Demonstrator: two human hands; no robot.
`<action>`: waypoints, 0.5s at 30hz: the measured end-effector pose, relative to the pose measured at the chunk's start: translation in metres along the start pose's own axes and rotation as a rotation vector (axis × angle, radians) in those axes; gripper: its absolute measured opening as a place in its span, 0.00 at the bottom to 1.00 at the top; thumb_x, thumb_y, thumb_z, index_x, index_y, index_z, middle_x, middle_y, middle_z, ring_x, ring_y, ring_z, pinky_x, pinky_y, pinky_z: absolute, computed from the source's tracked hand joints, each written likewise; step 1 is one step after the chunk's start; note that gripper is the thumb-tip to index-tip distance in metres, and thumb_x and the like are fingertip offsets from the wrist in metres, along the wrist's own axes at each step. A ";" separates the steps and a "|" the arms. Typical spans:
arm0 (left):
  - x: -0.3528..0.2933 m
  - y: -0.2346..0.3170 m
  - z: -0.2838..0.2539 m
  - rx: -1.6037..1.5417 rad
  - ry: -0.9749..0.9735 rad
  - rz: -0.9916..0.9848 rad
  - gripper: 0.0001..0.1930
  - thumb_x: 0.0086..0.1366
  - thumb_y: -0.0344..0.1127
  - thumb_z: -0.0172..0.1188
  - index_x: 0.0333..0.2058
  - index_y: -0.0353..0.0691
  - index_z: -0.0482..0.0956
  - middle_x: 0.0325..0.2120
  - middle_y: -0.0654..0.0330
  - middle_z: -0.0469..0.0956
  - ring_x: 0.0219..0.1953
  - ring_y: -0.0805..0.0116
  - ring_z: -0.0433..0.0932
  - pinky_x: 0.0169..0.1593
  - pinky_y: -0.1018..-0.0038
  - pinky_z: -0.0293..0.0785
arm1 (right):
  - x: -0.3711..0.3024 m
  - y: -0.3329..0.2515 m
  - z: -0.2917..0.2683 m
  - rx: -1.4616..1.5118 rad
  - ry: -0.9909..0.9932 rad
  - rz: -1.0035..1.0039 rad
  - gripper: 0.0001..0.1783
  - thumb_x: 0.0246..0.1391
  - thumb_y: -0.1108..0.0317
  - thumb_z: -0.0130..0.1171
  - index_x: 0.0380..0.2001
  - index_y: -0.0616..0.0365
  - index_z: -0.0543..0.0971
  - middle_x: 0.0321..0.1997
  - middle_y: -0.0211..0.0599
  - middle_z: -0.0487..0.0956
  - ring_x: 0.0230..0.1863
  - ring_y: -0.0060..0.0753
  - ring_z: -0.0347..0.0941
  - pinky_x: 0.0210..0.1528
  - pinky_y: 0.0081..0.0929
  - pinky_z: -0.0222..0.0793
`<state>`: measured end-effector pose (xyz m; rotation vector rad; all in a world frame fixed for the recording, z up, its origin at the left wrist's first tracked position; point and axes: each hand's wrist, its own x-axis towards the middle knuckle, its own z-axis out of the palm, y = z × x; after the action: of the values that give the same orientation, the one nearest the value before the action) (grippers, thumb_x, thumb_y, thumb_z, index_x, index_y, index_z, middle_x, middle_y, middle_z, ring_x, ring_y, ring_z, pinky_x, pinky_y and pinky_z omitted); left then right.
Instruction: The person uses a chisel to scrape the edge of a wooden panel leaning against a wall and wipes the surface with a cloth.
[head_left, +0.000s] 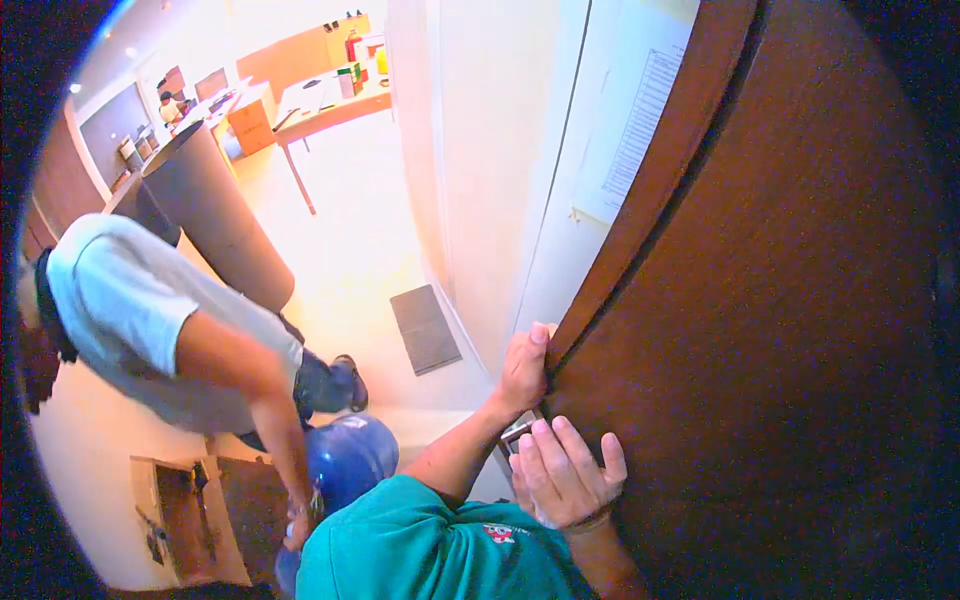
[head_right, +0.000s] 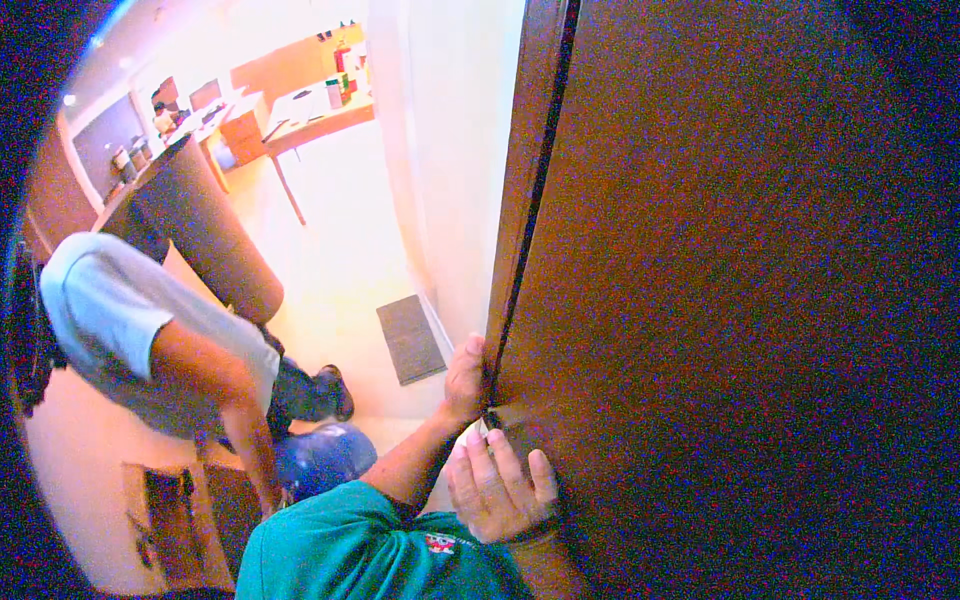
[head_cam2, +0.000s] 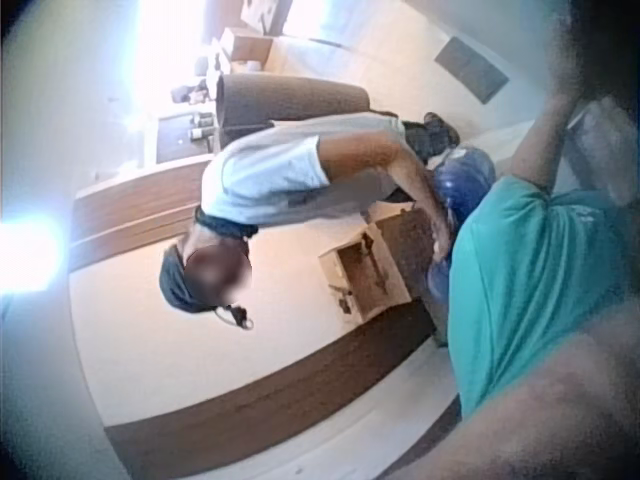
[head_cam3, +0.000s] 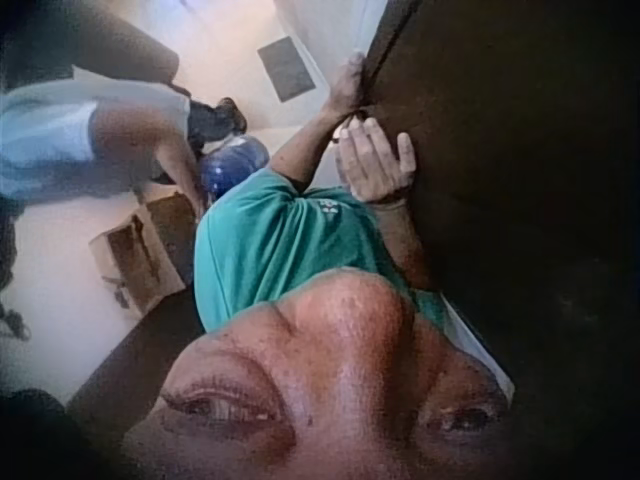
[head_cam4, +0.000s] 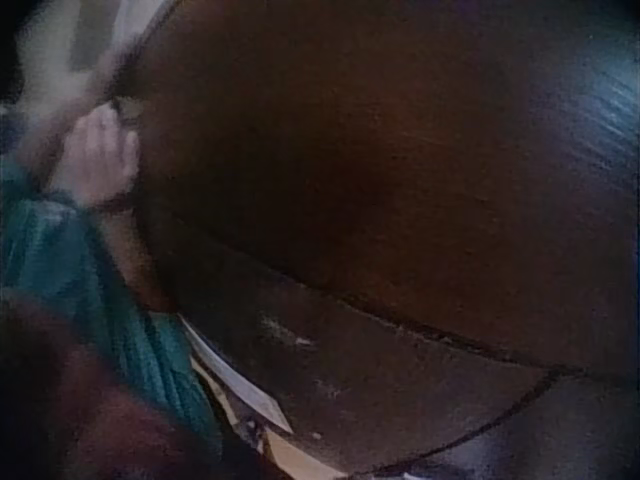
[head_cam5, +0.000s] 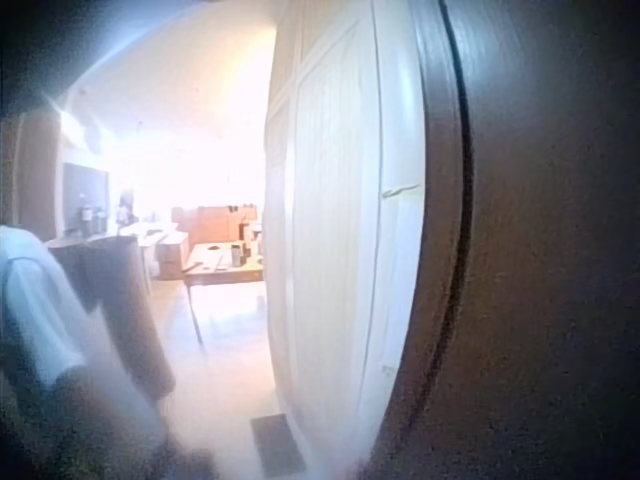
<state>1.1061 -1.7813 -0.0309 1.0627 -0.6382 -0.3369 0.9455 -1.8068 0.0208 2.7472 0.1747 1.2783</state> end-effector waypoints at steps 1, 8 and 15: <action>-0.001 0.000 0.000 0.012 0.015 0.014 0.33 0.76 0.59 0.37 0.33 0.33 0.79 0.27 0.65 0.75 0.29 0.76 0.67 0.33 0.76 0.63 | -0.002 -0.001 0.001 0.000 -0.004 0.002 0.13 0.57 0.58 0.59 0.43 0.50 0.80 0.45 0.33 0.83 0.50 0.35 0.79 0.71 0.54 0.45; -0.029 -0.008 -0.014 -0.042 -0.023 -0.027 0.33 0.76 0.59 0.36 0.33 0.33 0.79 0.26 0.66 0.74 0.28 0.76 0.66 0.33 0.76 0.62 | -0.025 -0.021 0.007 -0.005 -0.003 -0.003 0.13 0.57 0.58 0.59 0.43 0.49 0.80 0.45 0.32 0.84 0.49 0.34 0.80 0.71 0.53 0.46; -0.131 -0.025 -0.062 0.005 -0.038 -0.018 0.34 0.75 0.60 0.36 0.35 0.31 0.79 0.28 0.64 0.74 0.29 0.74 0.67 0.33 0.75 0.63 | -0.090 -0.118 0.002 -0.040 -0.006 0.012 0.13 0.57 0.57 0.58 0.42 0.49 0.81 0.44 0.31 0.84 0.48 0.33 0.80 0.71 0.52 0.46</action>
<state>1.0446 -1.6777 -0.1160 1.0694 -0.6639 -0.3716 0.8823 -1.7034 -0.0651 2.7221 0.1315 1.2624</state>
